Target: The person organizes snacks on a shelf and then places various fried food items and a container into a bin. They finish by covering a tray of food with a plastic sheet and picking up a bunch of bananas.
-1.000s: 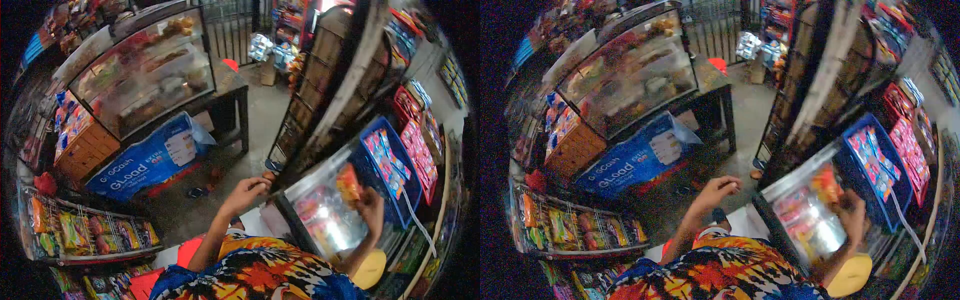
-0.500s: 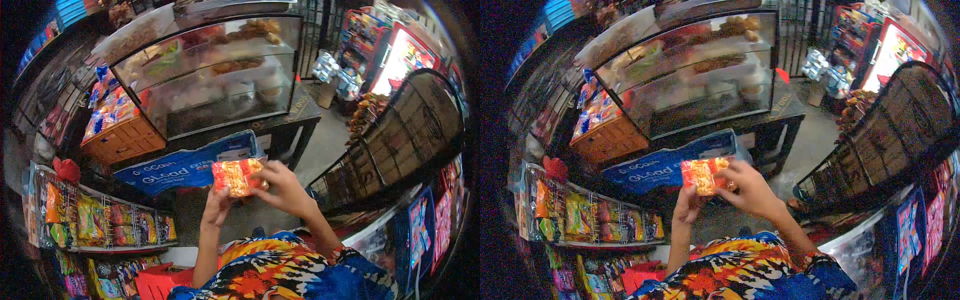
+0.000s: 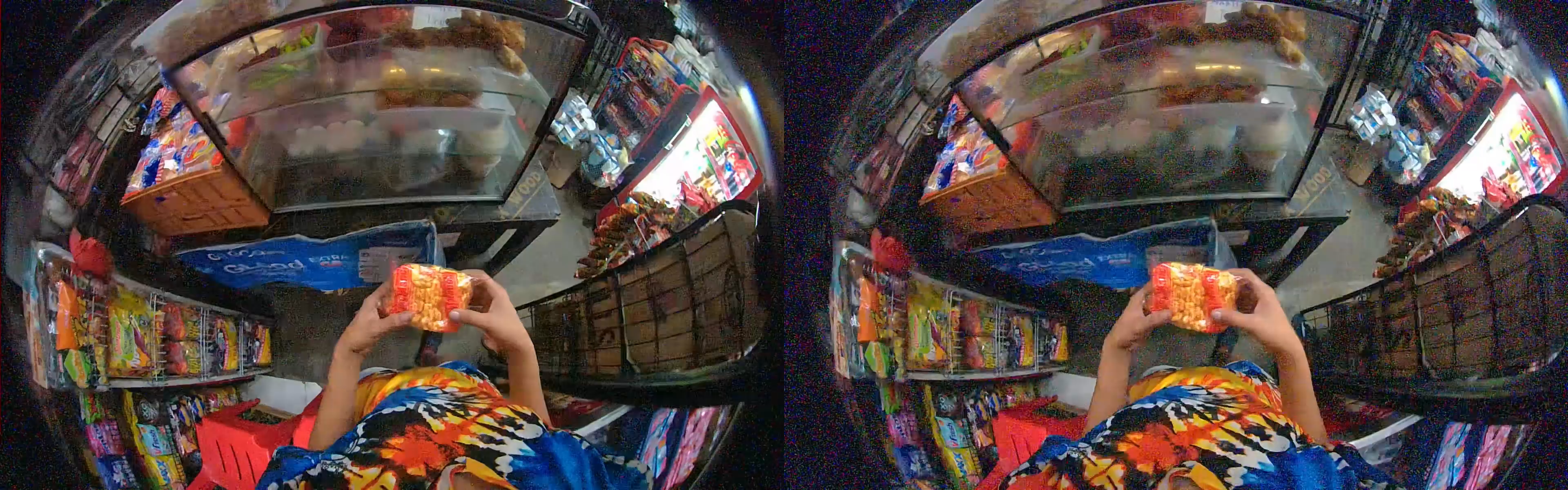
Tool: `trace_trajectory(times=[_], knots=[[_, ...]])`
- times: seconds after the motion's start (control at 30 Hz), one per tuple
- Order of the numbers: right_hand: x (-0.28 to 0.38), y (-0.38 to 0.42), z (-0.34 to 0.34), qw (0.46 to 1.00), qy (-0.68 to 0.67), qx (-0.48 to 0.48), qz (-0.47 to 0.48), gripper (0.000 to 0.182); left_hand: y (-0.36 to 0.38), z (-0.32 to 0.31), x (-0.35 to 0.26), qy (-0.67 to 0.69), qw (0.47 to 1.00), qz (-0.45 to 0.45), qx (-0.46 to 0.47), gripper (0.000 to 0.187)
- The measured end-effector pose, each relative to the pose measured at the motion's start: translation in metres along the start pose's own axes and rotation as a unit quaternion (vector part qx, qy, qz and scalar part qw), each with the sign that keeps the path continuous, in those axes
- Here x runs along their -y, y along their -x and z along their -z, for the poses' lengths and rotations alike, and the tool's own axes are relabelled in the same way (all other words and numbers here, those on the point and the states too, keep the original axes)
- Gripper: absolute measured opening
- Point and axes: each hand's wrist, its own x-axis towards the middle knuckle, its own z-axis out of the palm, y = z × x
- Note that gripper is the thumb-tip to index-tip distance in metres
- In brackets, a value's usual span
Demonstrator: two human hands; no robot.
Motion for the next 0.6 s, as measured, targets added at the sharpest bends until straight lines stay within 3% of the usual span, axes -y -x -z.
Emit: trace_trajectory(times=[0.1, 0.13, 0.23, 0.3, 0.5, 0.6], knots=[[0.024, -0.020, 0.037, 0.997, 0.037, -0.061, 0.034, 0.056, -0.059, -0.011, 0.009, 0.004, 0.999, 0.019, 0.043, 0.070], [0.016, -0.031, 0.064, 0.988, 0.128, -0.066, 0.062, 0.059, -0.080, -0.019, 0.008, -0.022, 0.999, 0.004, 0.034, 0.068], [0.021, -0.048, 0.110, 0.973, 0.175, -0.112, 0.102, 0.064, -0.133, -0.030, 0.013, -0.105, 0.993, -0.021, 0.058, 0.062], [0.029, -0.051, 0.126, 0.974, 0.158, -0.127, 0.103, 0.067, -0.158, -0.043, 0.003, -0.175, 0.977, 0.029, 0.114, 0.060], [0.031, -0.054, 0.147, 0.959, 0.009, -0.250, 0.135, 0.072, -0.213, -0.052, 0.013, -0.180, 0.957, 0.073, 0.217, 0.059], [0.024, -0.050, 0.158, 0.920, -0.148, -0.305, 0.195, 0.057, -0.240, -0.065, 0.033, -0.004, 0.974, 0.126, 0.190, 0.059]])
